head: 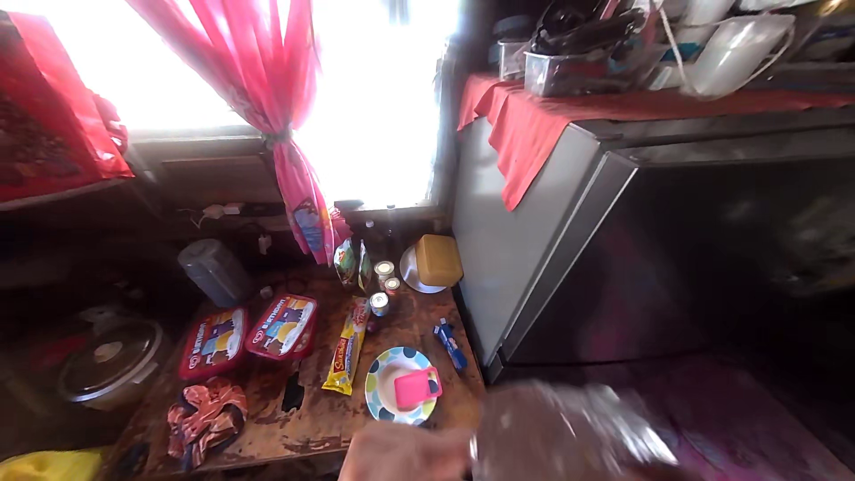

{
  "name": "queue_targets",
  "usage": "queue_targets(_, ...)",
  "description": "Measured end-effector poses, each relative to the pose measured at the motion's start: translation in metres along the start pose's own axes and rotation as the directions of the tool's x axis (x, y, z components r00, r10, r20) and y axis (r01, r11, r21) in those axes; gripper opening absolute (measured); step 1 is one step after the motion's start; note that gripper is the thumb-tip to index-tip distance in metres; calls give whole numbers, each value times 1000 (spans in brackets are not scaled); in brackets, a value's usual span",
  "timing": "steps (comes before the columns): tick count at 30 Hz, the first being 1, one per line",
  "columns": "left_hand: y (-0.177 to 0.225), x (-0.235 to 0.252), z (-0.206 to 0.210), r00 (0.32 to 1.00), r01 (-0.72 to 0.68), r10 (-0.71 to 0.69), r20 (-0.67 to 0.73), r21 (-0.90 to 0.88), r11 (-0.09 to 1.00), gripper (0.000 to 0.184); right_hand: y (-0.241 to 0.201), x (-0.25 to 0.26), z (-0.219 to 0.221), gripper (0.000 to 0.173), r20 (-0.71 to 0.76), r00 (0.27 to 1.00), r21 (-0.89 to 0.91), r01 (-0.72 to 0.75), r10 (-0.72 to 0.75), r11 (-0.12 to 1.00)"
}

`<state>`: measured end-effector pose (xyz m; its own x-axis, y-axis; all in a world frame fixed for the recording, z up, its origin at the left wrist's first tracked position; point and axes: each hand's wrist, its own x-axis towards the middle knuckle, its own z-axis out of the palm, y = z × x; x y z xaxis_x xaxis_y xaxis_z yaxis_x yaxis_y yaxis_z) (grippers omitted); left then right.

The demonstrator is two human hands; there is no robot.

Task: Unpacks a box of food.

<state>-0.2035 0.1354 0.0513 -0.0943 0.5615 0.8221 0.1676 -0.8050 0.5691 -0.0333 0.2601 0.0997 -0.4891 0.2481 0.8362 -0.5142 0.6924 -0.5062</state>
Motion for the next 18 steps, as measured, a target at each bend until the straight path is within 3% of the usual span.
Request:
queue_targets(1, 10, 17, -1, 987, 158, -157, -18, 59, 986, 33, -1, 7, 1, 31, -34, 999, -95, -40, 37, 995)
queue_targets(3, 6, 36, -2, 960, 279, -275, -49, 99, 955, 33, 6, 15, 6, 26, -125, 989, -131, -91, 74, 987)
queue_targets(8, -33, 17, 0, 940, 340, -340, 26, -2, 940, 22, 33, 9, 9, 24, -192, 976, -64, -121, 107, 991)
queue_targets(11, -41, 14, 3, 932, 361, -360, 28, -138, 922, 18, 38, 2, 11, 26, -187, 982, -195, -60, 23, 979)
queue_targets(14, -49, 16, 0, 958, 286, -287, 25, -191, 939, 27, 47, -10, 12, 28, -121, 987, -306, 63, -105, 950)
queue_targets(18, -80, 13, -2, 970, 243, -232, 72, -333, 911, 43, 59, -13, 11, 12, -42, 978, -300, 184, -205, 936)
